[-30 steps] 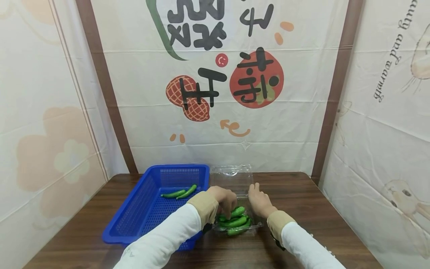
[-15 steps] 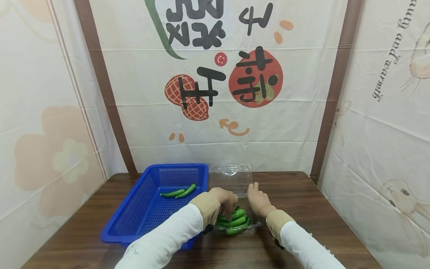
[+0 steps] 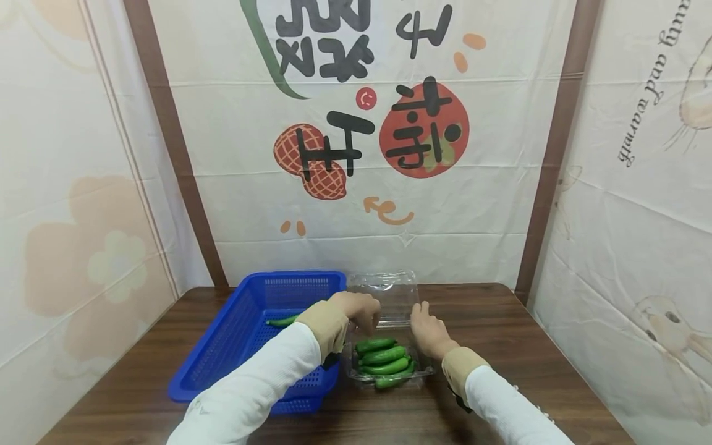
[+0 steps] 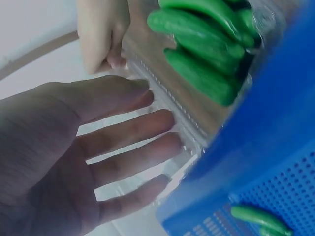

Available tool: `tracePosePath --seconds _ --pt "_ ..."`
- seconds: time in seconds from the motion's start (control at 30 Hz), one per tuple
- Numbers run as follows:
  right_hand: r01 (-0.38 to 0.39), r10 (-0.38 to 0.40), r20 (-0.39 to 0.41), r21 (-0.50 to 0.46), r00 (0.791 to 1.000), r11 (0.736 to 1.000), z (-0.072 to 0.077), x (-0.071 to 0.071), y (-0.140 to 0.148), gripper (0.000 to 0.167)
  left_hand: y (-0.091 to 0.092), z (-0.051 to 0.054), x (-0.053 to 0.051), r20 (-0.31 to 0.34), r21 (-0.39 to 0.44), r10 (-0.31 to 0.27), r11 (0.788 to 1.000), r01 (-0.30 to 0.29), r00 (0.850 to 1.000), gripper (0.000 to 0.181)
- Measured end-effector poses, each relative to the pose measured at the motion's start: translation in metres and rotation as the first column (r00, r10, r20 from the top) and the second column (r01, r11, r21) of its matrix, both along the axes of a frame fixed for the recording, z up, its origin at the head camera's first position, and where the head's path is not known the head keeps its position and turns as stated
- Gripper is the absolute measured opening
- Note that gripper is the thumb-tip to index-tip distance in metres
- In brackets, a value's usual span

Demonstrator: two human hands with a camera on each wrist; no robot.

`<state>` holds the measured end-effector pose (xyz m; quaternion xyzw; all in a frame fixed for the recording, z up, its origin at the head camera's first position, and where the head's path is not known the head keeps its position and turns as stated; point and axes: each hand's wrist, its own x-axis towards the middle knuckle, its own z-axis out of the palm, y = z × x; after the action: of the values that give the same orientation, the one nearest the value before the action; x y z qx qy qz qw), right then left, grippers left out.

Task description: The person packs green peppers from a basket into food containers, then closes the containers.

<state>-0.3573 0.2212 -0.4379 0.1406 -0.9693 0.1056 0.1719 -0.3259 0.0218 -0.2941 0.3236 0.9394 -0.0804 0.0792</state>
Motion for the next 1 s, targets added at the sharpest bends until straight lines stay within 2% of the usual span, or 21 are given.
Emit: tracePosePath --seconds 0.13,0.23,0.4,0.57,0.8,1.0 --pt "-0.007 0.007 -0.001 -0.009 1.0 1.0 -0.001 0.0 0.001 0.008 -0.01 0.001 -0.004 0.0 0.041 0.017 0.999 -0.017 1.0 0.021" --pt "-0.011 0.011 -0.011 -0.018 1.0 1.0 -0.002 0.002 0.002 0.008 -0.016 0.002 -0.009 0.009 0.06 0.0 0.998 0.0 1.0 0.028" --pt "-0.008 0.007 -0.013 -0.026 1.0 1.0 -0.004 0.004 0.002 0.007 -0.031 0.005 -0.017 0.01 0.121 -0.019 0.992 0.018 1.0 0.029" --pt "-0.02 0.02 -0.004 -0.011 1.0 1.0 -0.005 0.005 0.0 0.006 -0.051 0.002 -0.021 0.013 0.138 0.052 0.989 -0.054 0.999 0.025" --pt "-0.027 0.026 -0.015 -0.013 1.0 1.0 -0.001 0.003 -0.001 0.007 -0.075 -0.001 -0.027 0.065 0.188 0.117 0.974 -0.128 0.991 0.011" --pt "-0.025 0.024 -0.022 -0.019 0.999 1.0 0.002 0.001 -0.001 0.008 -0.094 -0.013 -0.038 0.048 0.17 0.169 0.97 -0.175 0.984 0.009"
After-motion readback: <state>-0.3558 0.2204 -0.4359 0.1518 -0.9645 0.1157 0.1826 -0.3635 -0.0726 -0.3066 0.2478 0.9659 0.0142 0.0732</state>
